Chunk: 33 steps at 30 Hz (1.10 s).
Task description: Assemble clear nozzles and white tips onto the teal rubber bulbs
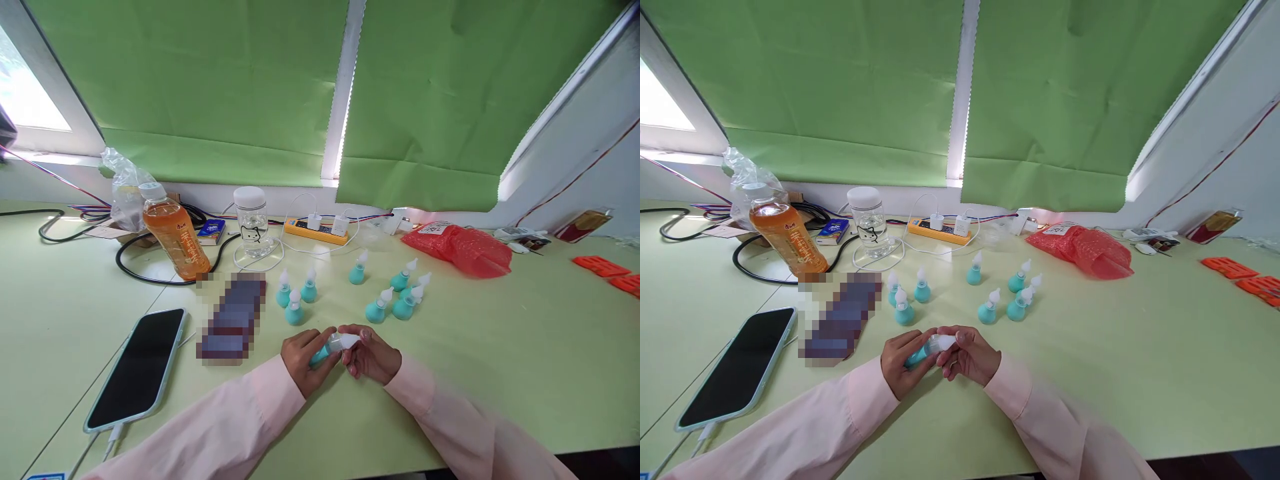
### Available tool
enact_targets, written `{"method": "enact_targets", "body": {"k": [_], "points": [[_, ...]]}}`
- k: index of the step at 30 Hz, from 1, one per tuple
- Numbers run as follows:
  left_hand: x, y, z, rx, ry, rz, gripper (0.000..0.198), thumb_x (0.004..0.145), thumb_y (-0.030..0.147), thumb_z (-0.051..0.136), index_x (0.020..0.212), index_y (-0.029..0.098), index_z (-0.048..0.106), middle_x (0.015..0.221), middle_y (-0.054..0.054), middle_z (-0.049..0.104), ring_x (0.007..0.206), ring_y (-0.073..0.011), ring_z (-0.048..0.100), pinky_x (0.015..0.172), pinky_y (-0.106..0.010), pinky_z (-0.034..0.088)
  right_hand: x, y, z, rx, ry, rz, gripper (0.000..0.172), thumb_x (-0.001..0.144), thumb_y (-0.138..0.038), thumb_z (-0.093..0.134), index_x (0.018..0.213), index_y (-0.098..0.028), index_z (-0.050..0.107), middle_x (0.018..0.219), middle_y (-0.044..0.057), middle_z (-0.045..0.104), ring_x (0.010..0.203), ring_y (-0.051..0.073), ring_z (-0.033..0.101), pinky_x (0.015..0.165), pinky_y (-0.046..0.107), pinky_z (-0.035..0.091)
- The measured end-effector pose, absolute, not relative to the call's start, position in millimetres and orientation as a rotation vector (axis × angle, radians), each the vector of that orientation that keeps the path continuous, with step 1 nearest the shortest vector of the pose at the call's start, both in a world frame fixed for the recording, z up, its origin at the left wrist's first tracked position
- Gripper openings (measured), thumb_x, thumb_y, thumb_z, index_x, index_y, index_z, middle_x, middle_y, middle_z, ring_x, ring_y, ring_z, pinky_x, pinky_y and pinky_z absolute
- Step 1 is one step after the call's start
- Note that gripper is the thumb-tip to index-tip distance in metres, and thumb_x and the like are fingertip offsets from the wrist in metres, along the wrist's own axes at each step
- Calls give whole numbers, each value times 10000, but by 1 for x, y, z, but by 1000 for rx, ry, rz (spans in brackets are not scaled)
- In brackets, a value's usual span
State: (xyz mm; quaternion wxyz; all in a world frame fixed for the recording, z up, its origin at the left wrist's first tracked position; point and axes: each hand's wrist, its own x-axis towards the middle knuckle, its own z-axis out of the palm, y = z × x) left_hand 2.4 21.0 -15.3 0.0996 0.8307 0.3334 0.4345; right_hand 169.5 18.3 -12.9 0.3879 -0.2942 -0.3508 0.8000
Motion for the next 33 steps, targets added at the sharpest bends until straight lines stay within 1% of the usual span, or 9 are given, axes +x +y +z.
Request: {"method": "enact_targets", "body": {"k": [5,12,16,18,20,24,27,30,33], "points": [[1,19,-15,2505,930,1334,268,770,280,456,990,141,516,599,-27,536,511,-120,482,450,-232,386,169,15,-10,-691,-927,2077,501,544,-511,640,921,-188,575,593,33,652,466,140,605,415,218,461],[0,21,-17,2557,923,1345,271,759,257,471,1001,138,505,595,-19,530,499,-118,475,439,-233,387,165,13,-9,-727,-932,1953,403,604,-434,642,895,-158,600,573,49,653,466,158,607,456,279,492],[5,19,-15,2487,954,1328,272,762,274,475,986,128,526,596,-22,535,514,-117,496,449,-224,398,164,14,-9,-702,-964,1849,381,638,-452,605,873,-154,632,510,51,632,408,142,573,372,246,463],[7,17,-14,2417,981,1304,280,763,283,481,989,124,531,599,-25,540,523,-115,504,460,-221,410,166,14,-8,-709,-961,1683,323,631,-401,631,845,-160,651,476,35,613,383,118,543,319,195,417],[7,16,-14,2370,985,1315,279,760,282,491,987,126,534,604,-29,548,520,-113,501,462,-221,415,168,13,-7,-718,-977,1528,226,625,-321,655,789,-165,669,480,26,605,391,100,529,314,175,396],[4,20,-14,2365,918,1407,275,738,263,523,989,150,533,645,-39,568,526,-112,495,464,-230,419,172,14,-4,-694,-1096,1469,112,641,-242,643,718,-169,681,539,31,611,419,96,525,354,201,415],[3,24,-15,2368,896,1482,281,723,244,543,993,167,531,673,-44,576,565,-124,509,486,-243,429,172,14,-2,-697,-1163,1467,121,649,-232,633,750,-183,677,545,24,605,428,104,527,363,217,419],[4,23,-14,2351,923,1496,277,716,236,550,985,172,531,701,-48,582,608,-136,522,521,-253,436,170,11,0,-750,-1216,1295,125,660,-219,621,771,-196,673,544,9,595,427,98,519,383,224,425],[5,16,-11,2277,981,1412,278,721,259,543,983,172,517,728,-43,586,629,-137,531,565,-258,438,165,7,0,-814,-1264,1074,183,573,-147,680,745,-209,673,548,-13,588,457,93,518,430,223,436]]}}
